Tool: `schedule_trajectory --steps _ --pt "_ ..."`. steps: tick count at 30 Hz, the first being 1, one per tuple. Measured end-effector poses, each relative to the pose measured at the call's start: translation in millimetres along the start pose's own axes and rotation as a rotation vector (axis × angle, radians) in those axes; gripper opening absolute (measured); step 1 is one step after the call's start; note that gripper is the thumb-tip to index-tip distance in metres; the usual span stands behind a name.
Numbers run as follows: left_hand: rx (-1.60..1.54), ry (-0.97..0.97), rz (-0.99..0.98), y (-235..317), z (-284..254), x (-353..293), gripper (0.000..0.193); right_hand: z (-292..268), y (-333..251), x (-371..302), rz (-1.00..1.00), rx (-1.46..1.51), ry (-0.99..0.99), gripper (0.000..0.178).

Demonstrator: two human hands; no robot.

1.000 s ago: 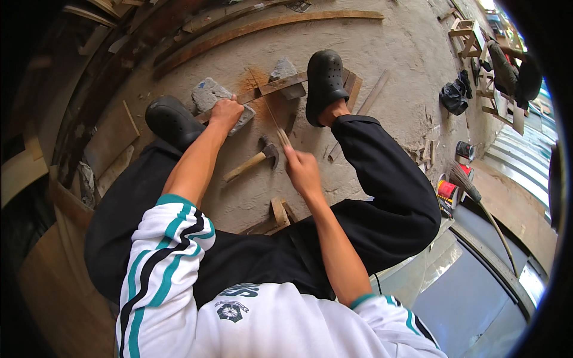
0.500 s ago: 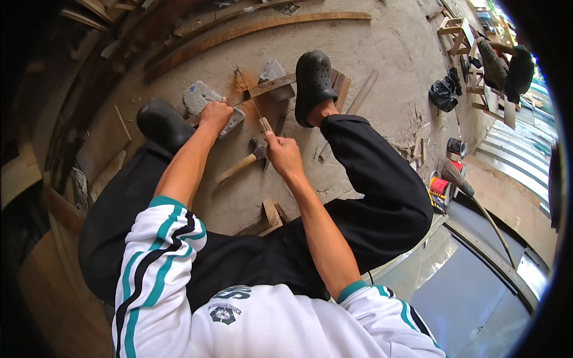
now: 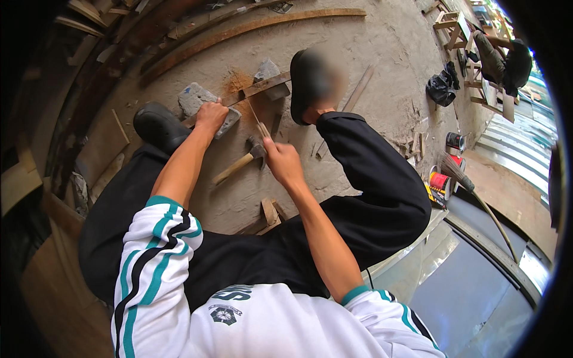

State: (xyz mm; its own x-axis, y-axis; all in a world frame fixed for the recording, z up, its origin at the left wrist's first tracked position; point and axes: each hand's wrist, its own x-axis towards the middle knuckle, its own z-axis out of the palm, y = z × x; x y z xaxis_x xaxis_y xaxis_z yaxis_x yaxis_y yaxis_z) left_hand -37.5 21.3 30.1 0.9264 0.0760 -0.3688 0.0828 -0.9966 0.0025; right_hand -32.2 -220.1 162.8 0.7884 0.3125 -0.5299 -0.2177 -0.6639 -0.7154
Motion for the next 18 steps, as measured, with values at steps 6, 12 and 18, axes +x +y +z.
schedule_trajectory --steps 6,12,18 --pt "0.092 0.071 0.033 4 8 -2 0.021 -56 -12 -89 0.175 0.061 -0.102 0.056" --pt "0.055 0.011 0.041 7 9 1 0.021 -27 -2 -23 0.144 0.078 -0.107 0.058" --pt "0.115 0.103 0.049 2 13 -3 0.020 -57 -1 -90 0.175 0.142 -0.114 0.058"
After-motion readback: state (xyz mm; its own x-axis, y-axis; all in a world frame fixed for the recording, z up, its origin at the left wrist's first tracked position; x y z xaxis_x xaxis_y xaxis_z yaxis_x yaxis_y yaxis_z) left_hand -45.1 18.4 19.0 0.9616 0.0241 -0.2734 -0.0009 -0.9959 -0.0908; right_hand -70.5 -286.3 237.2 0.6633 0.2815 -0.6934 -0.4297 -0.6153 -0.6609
